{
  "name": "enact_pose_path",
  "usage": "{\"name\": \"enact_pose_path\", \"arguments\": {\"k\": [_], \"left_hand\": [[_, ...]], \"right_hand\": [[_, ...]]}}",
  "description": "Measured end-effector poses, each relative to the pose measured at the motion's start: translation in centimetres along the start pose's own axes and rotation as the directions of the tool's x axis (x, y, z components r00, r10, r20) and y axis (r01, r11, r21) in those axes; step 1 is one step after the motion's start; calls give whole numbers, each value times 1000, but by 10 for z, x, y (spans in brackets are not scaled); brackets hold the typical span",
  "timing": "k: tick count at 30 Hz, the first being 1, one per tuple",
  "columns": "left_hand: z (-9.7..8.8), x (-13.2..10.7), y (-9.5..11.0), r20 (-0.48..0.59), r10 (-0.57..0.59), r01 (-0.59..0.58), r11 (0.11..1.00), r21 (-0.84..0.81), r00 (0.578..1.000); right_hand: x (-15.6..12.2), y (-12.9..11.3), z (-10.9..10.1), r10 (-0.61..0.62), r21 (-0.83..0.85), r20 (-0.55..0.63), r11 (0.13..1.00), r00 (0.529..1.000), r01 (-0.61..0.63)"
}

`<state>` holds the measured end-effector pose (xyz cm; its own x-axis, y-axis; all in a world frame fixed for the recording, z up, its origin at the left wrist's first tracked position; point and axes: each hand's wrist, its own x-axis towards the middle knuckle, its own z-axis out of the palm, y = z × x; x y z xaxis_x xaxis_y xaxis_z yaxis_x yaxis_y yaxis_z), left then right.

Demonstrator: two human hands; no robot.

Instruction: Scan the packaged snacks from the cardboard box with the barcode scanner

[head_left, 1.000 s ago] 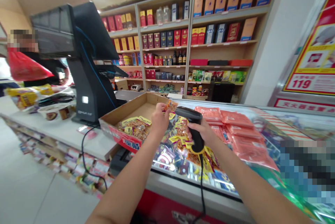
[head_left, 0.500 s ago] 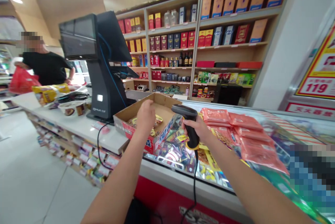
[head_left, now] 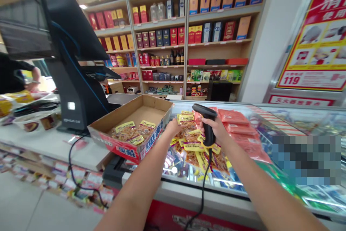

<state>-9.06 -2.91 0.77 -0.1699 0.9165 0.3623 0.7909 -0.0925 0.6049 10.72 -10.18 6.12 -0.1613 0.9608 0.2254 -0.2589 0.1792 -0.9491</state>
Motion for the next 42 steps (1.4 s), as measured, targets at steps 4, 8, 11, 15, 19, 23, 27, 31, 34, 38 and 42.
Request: {"name": "enact_pose_path", "arguments": {"k": [4,8,11,15,19,23,27,31,34,38,42], "left_hand": [[6,0,-9,-105,114,-120,992,-49,988],[11,0,-7,-116,142,-154,983,-102,983],[17,1,-2,-45,87,-95,972,-213,995],[14,4,-1,-146,-22,-35,924,-380,989],[4,7,-4,-225,-143,-37,763,-645,964],[0,7,-4,-205,-165,-62,614,-787,965],[-1,5,-3,-258,-153,-110,622,-776,954],[-2,3,-2,-262,-132,-125,624,-771,956],[-3,1,0,-256,-127,-126,619,-776,958],[-3,0,2,-248,-117,-123,624,-772,962],[-5,-2,4,-261,-94,-144,635,-759,961]], "right_hand": [[2,17,-12,21,13,-28,1000,999,-21],[1,31,-16,66,4,-32,998,997,-66],[-2,34,-14,103,8,-18,995,994,-103],[-5,29,-13,112,-2,-48,994,993,-112],[-6,26,-14,114,-41,-43,992,993,-115],[-9,25,-14,107,-132,-18,985,994,-109],[-10,24,-15,86,-151,-16,985,996,-88],[-11,24,-14,96,-157,1,983,995,-94],[-12,24,-13,106,-205,26,974,994,-99],[-12,25,-13,121,-247,41,963,992,-107],[-12,27,-14,125,-266,35,958,992,-112]]}}
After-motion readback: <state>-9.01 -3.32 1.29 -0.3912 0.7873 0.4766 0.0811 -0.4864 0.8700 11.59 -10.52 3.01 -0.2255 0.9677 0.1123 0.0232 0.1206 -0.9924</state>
